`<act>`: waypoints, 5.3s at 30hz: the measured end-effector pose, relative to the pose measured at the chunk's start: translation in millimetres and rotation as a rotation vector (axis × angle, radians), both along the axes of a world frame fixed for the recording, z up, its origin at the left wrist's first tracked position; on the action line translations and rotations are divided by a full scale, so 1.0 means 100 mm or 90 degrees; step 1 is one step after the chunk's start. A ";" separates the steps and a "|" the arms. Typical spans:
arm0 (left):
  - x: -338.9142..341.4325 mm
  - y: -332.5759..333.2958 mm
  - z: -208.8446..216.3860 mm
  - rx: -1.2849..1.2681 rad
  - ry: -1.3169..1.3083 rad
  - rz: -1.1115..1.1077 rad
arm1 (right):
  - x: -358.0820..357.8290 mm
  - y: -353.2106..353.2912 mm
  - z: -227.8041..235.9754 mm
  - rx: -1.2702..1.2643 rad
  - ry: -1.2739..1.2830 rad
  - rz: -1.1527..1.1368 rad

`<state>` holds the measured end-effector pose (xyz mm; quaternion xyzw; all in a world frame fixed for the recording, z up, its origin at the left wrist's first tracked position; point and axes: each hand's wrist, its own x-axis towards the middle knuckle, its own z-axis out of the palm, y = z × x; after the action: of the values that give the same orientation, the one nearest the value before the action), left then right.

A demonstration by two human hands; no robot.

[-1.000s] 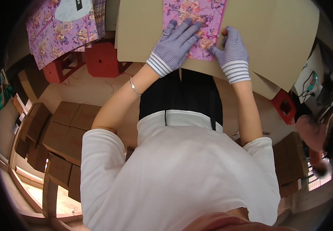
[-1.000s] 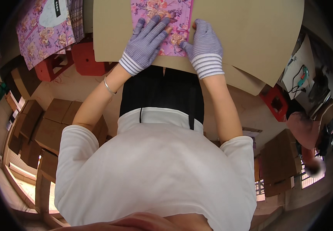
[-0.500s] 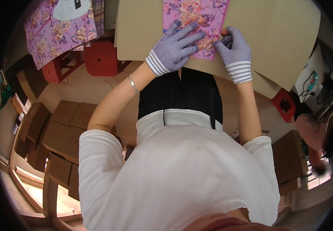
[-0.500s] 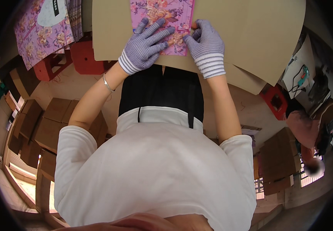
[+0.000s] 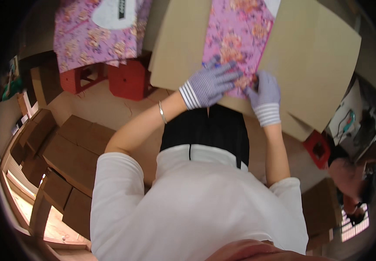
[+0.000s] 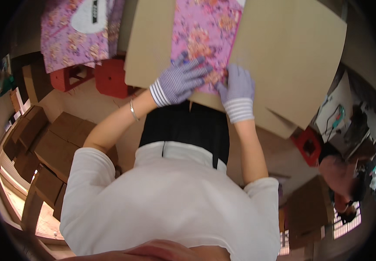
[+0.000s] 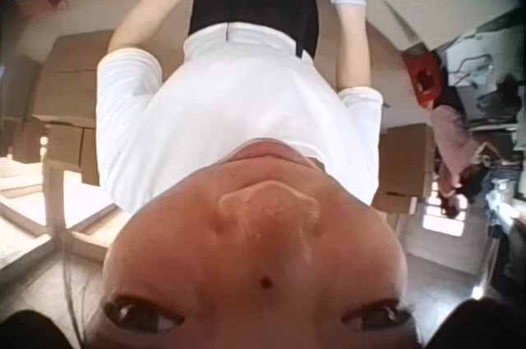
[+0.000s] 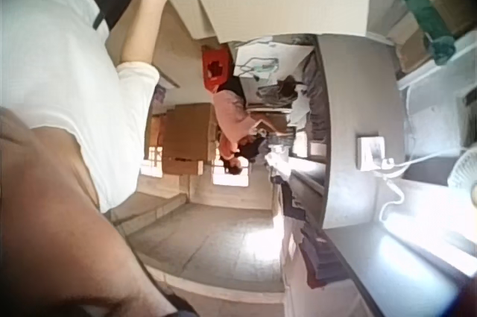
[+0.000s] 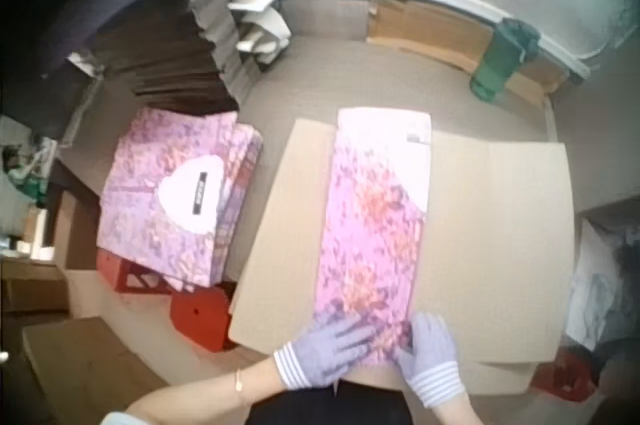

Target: Folding floral-patterned paper bags and stacking them on the floor.

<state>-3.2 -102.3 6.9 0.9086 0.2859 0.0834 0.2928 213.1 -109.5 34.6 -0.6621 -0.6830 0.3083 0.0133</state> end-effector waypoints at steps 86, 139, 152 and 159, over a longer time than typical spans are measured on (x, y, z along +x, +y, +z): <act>0.29 0.87 0.10 0.165 0.015 0.339 | 2.40 0.54 1.06 0.054 0.587 -0.430; 0.44 1.74 -0.09 0.277 0.074 0.380 | 0.24 1.05 -0.16 0.364 -0.246 -0.094; 0.48 1.78 0.09 0.222 0.019 0.283 | 0.23 1.30 -0.11 0.400 -0.237 -0.099; 0.49 1.80 0.21 0.192 0.079 0.251 | 0.20 1.38 -0.01 0.361 -0.211 -0.112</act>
<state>45.7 78.0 28.2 0.8720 0.4595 0.1245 0.1135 233.1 28.9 33.5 -0.7295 -0.6747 -0.0077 0.1123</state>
